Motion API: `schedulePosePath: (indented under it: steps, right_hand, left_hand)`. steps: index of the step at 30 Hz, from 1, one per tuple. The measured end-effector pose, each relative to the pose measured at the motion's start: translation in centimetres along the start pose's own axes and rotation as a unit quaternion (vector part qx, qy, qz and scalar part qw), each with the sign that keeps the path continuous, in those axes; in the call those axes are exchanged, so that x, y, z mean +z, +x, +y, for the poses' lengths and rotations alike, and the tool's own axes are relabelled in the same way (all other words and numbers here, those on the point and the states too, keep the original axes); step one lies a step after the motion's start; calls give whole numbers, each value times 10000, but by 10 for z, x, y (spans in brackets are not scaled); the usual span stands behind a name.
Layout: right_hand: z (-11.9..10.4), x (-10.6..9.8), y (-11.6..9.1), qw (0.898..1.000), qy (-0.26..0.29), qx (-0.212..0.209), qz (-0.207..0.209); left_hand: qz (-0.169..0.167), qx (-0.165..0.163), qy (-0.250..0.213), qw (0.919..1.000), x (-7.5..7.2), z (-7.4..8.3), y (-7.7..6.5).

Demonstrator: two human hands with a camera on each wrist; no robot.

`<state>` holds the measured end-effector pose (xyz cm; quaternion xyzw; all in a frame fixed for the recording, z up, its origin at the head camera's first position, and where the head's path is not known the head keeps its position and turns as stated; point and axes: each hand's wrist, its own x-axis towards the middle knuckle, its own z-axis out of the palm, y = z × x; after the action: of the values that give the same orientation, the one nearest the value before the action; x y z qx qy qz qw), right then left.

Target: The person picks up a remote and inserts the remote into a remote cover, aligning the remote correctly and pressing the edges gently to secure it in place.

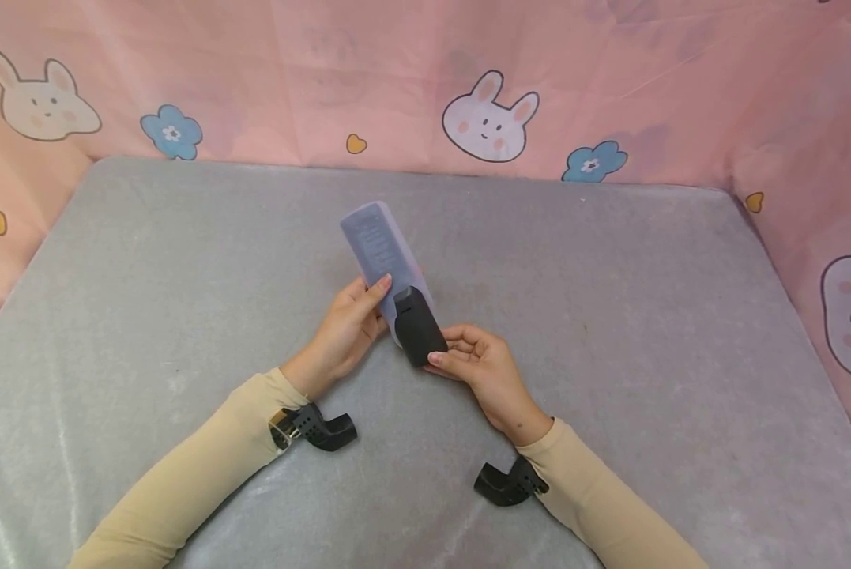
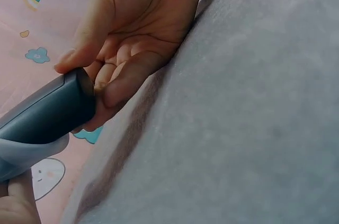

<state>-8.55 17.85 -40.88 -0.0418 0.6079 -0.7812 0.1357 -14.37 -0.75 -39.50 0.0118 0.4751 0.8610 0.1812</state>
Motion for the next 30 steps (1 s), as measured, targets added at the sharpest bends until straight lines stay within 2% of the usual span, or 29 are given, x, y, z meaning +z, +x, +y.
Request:
schedulePosePath:
  steps: [8, 16, 18, 25, 30]
  right_hand:
    - [-3, 2, 2, 9999, -107, 99, -71]
    - [-3, 1, 3, 9994, -34, -232, -266]
    - [-3, 1, 4, 9993, -61, -330, -150]
    - [-5, -1, 6, 9942, -498, -688, 653]
    - [-12, -4, 13, 9918, -755, -797, 655]
  left_hand:
    - [125, -2, -84, 9999, -1, 2, 1]
    - [136, 113, -221, 9996, -3, 3, 2]
    - [95, 103, -211, 9997, -3, 3, 2]
    - [93, -79, -115, 9999, -1, 2, 1]
    - [96, -136, -37, 9999, 0, -1, 1]
